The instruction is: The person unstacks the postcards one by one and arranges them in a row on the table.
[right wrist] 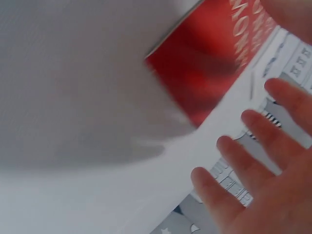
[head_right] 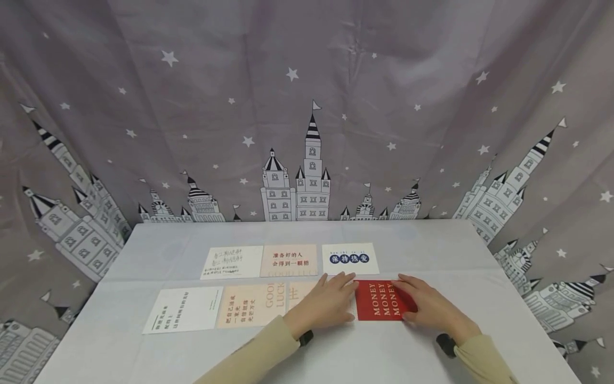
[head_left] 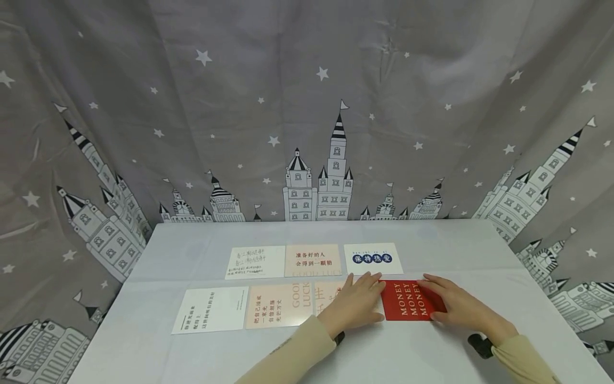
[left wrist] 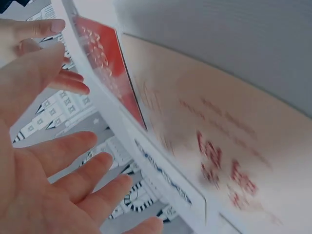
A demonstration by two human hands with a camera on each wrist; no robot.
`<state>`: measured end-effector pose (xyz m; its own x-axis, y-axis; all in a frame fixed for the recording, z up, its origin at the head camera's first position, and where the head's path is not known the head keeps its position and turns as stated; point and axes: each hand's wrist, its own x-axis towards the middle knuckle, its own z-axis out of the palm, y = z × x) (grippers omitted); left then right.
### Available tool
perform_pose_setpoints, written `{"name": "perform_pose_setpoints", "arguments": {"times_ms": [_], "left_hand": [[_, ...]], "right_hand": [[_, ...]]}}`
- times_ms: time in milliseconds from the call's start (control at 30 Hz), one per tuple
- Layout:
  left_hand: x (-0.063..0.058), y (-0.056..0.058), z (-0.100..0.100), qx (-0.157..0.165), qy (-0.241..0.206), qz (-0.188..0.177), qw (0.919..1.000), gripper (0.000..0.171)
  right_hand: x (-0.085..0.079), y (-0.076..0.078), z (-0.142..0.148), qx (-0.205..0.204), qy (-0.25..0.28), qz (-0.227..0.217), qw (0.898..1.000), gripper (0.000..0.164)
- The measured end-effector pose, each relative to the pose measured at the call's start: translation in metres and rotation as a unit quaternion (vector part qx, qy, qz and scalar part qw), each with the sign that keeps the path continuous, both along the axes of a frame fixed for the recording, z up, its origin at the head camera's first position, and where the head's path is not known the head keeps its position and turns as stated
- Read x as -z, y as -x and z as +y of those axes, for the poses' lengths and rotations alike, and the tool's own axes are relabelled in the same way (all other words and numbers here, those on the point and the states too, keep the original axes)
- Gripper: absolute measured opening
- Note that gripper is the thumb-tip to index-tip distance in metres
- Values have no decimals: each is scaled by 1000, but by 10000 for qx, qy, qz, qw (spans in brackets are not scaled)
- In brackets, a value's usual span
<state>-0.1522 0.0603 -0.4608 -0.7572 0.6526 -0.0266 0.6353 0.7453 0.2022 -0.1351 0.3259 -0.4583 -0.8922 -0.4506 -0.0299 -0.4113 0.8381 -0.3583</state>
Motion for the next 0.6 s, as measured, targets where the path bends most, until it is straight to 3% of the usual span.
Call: {"name": "perform_pose_setpoints", "arguments": {"times_ms": [300, 600], "left_hand": [[-10, -1, -42, -182, -173, 297, 9992, 69], [-25, -11, -86, -436, -371, 481, 9972, 67]], "right_hand": [[-14, -2, -25, 521, 283, -177, 9981, 67], [-30, -9, -56, 252, 444, 643, 9966, 64]]}}
